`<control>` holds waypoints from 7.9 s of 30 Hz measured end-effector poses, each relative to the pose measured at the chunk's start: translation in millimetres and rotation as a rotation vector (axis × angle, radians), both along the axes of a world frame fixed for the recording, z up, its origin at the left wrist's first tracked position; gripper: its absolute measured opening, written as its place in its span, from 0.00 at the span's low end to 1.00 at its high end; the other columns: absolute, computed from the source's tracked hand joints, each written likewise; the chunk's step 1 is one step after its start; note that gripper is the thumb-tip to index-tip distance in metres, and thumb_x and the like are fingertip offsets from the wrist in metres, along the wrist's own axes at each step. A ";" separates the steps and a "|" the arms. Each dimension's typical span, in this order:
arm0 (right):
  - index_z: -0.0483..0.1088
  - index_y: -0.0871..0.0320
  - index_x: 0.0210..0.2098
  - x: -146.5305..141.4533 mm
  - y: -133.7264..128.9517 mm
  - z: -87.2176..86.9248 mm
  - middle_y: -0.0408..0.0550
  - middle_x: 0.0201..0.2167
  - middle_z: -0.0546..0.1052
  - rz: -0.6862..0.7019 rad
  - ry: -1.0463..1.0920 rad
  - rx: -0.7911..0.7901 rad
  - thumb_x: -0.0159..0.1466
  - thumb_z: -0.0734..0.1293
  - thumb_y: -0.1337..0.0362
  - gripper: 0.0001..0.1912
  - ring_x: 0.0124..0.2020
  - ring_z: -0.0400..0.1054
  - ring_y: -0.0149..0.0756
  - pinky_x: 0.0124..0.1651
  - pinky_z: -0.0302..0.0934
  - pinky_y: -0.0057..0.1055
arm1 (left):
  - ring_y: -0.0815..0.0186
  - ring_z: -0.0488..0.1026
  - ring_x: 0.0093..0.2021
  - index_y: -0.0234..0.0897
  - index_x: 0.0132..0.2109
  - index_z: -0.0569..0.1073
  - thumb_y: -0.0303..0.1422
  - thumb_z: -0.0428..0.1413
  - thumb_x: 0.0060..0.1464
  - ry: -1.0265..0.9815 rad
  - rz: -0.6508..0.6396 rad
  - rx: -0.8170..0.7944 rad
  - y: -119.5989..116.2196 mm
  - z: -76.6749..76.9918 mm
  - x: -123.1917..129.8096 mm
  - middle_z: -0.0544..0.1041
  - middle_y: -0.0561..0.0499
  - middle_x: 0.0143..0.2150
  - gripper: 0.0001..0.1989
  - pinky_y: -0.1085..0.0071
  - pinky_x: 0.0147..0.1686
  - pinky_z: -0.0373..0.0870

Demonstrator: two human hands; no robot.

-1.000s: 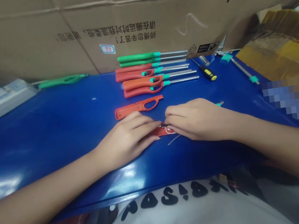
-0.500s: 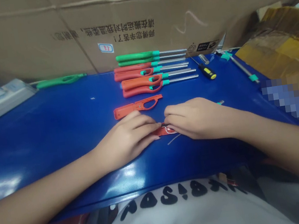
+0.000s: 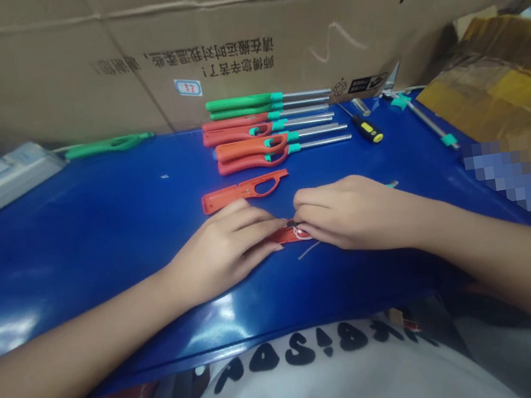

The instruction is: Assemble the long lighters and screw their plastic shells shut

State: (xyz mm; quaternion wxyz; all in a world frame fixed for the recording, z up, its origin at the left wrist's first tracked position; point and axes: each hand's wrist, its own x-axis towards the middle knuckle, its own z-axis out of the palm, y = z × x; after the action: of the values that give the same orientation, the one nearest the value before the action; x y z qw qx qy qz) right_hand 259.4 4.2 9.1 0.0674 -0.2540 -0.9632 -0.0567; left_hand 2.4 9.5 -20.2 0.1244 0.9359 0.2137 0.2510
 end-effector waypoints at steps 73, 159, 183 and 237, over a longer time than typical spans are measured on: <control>0.76 0.63 0.39 -0.9 -4.4 -2.6 0.46 0.27 0.71 0.098 -0.005 0.075 0.74 0.56 0.69 0.17 0.27 0.59 0.32 0.30 0.45 0.33 | 0.60 0.73 0.44 0.32 0.56 0.76 0.31 0.58 0.65 0.046 -0.014 0.071 -4.5 -0.9 -3.2 0.79 0.43 0.47 0.14 0.62 0.46 0.74; 0.78 0.57 0.41 36.7 22.3 25.7 0.47 0.38 0.79 -0.157 0.072 -0.502 0.69 0.66 0.66 0.08 0.40 0.72 0.34 0.42 0.61 0.30 | 0.57 0.76 0.43 0.35 0.54 0.78 0.32 0.49 0.70 0.264 0.179 0.161 -12.0 12.3 -11.8 0.77 0.43 0.45 0.15 0.59 0.43 0.78; 0.77 0.65 0.30 -23.5 -24.6 8.7 0.57 0.30 0.76 -0.270 -0.470 0.038 0.62 0.65 0.78 0.09 0.33 0.70 0.41 0.25 0.47 0.32 | 0.60 0.74 0.42 0.39 0.55 0.78 0.34 0.47 0.71 0.241 0.216 0.065 -8.5 9.5 -13.3 0.75 0.44 0.43 0.17 0.62 0.43 0.76; 0.77 0.57 0.43 8.6 -11.2 30.1 0.47 0.40 0.78 -0.379 -0.072 -0.258 0.72 0.61 0.61 0.12 0.36 0.73 0.35 0.34 0.55 0.30 | 0.57 0.76 0.49 0.39 0.56 0.77 0.34 0.49 0.70 0.233 0.195 0.070 -3.6 10.4 -12.6 0.77 0.44 0.51 0.16 0.59 0.50 0.76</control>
State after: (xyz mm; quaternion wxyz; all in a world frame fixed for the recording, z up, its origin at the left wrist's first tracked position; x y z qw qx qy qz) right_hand 268.0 -6.9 39.2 -0.0116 -0.4345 -0.8994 0.0462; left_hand -10.2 5.9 -9.8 0.0413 0.9372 0.3077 0.1589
